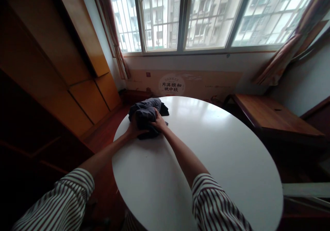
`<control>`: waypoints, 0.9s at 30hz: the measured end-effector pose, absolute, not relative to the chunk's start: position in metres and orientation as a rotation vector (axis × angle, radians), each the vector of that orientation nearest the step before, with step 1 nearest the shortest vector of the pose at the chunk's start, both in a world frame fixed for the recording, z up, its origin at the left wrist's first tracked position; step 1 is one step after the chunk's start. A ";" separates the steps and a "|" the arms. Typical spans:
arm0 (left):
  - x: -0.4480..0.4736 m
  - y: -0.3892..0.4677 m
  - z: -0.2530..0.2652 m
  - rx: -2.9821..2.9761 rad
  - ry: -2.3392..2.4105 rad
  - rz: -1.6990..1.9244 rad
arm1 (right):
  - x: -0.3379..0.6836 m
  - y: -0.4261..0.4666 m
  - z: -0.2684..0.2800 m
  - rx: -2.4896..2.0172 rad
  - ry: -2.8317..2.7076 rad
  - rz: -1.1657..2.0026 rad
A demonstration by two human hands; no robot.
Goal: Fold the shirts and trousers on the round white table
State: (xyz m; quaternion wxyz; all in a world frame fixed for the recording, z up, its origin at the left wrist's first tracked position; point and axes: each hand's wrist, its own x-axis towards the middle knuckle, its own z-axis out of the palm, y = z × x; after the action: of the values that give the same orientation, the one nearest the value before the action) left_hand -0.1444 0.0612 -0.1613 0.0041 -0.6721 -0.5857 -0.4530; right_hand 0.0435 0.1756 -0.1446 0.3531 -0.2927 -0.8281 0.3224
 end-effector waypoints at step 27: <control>-0.157 0.086 -0.154 -2.017 -2.012 -1.143 | 0.113 0.088 -0.155 -1.100 -2.709 0.203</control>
State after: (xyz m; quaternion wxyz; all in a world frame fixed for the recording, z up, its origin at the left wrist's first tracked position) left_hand -0.1569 0.0860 -0.1536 0.0358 -0.6567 -0.6551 -0.3720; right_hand 0.1127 0.0876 -0.1552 0.1053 -0.3734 -0.9191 0.0688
